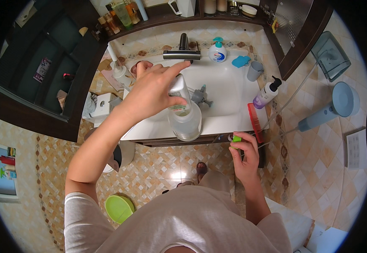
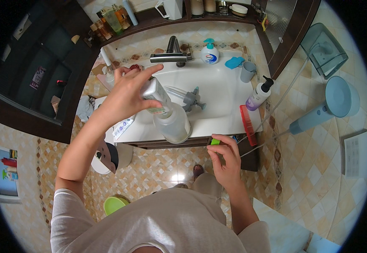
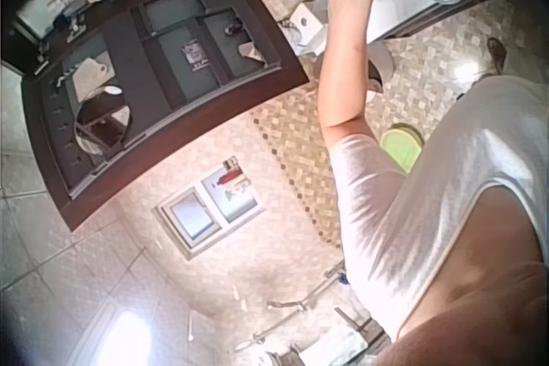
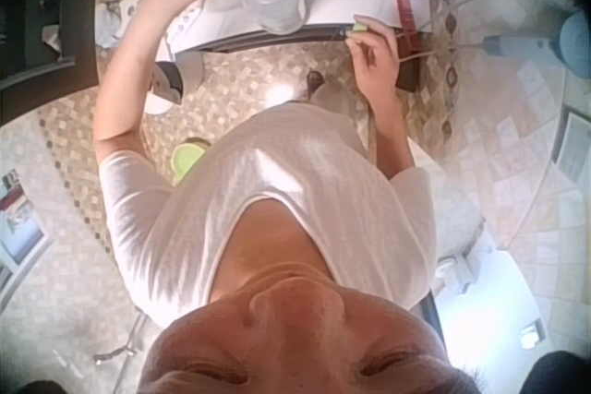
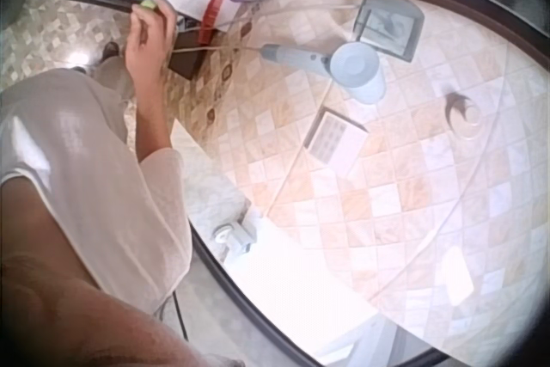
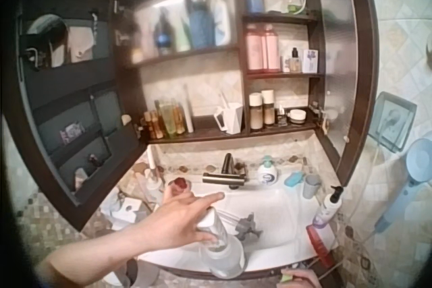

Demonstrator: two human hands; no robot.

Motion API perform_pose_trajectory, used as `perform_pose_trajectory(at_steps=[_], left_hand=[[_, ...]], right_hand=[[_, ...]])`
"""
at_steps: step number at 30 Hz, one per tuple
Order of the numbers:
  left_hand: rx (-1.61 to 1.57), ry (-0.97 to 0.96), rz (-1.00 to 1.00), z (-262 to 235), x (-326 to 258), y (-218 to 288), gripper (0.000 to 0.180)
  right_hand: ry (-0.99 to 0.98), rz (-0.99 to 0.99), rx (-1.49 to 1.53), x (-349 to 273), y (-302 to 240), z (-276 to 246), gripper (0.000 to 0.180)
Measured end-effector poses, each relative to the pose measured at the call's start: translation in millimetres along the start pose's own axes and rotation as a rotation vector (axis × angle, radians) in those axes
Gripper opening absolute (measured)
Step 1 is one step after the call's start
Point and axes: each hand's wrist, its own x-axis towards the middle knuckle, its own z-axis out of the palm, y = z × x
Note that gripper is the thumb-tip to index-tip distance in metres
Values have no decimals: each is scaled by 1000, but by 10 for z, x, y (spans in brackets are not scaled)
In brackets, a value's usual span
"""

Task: The person moves a trash bin, then fills a spray bottle with water from the shower and sink. They add liquid from a tube into the bottle, close it, and place it on the sink counter.

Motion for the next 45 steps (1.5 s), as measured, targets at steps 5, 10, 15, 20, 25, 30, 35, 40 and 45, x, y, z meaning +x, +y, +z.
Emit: perform_pose_trajectory(at_steps=[5,10,15,20,25,30,35,40,45], left_hand=[[-101,110,-234,49,-196,-165,80],[-763,287,-760,286,-684,-454,76],[-1445,450,-1153,712,-1198,-487,54],[-1937,359,-1364,986,-1370,-299,40],[-1819,460,-1234,1028,-1464,-179,42],[-1615,537,-1079,940,-1623,-142,41],[-1859,136,-1298,895,-1869,141,48],[-1808,401,-1167,1184,-1885,455,47],[-1812,388,-1146,1369,-1831,570,42]], right_hand=[[-31,43,30,-28,19,-9,18],[-4,53,54,33,28,51,21],[7,349,506,293,-42,444,32],[-171,514,697,747,-14,1082,39],[-260,512,836,960,-70,1281,38],[-547,-22,375,1095,-197,918,32],[-673,-128,203,861,-316,542,28],[-690,133,-201,481,-309,335,30],[-569,248,41,295,-352,160,34]])
